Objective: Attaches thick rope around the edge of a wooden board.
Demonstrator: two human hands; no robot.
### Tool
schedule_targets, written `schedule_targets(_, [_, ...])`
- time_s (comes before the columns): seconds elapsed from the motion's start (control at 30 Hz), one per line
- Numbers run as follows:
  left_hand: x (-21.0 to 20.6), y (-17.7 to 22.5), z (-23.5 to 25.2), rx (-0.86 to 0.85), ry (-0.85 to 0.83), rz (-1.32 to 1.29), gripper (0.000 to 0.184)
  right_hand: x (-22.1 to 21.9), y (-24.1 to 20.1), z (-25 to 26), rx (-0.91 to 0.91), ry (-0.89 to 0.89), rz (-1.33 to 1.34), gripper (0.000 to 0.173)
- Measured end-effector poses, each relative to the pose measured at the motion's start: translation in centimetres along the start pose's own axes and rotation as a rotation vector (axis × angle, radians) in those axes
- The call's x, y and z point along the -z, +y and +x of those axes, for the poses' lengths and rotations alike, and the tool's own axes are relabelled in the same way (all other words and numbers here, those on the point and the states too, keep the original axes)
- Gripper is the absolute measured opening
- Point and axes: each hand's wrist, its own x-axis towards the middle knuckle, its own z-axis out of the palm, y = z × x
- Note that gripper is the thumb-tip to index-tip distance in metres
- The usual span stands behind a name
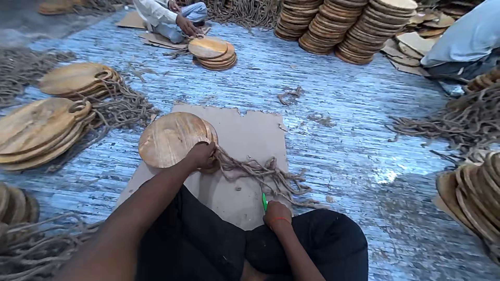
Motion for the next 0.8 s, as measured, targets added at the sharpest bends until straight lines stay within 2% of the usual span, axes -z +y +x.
schedule_targets(0.23, [-1.2, 0.2, 0.3, 0.232, 0.022, -0.136, 0.081, -0.1, 0.1, 0.0, -0.001, 0.000, 0.001, 0.039])
schedule_targets(0.43, [-1.6, 0.0, 0.4, 0.250, 0.055, -0.179, 0.062, -0.1, 0.2, -0.2, 0.003, 0.009, 0.004, 0.039])
schedule_targets(0.6, [-1.8, -0.7, 0.9, 0.288, 0.024, -0.120, 0.060, -0.2, 0.3, -0.2, 0.008, 0.009, 0.016, 0.037])
schedule_targets(0.67, [-1.9, -0.5, 0.8, 0.311, 0.020, -0.105, 0.066, -0.1, 0.3, -0.2, 0.014, 0.009, 0.021, 0.037])
schedule_targets(0.77, [-1.8, 0.3, 0.1, 0.307, -0.032, -0.043, 0.086, -0.1, 0.3, -0.1, 0.012, 0.008, 0.022, 0.037])
schedule_targets(0.8, [-1.8, 0.3, 0.1, 0.298, -0.037, -0.030, 0.085, -0.1, 0.3, -0.1, 0.013, 0.010, 0.023, 0.037])
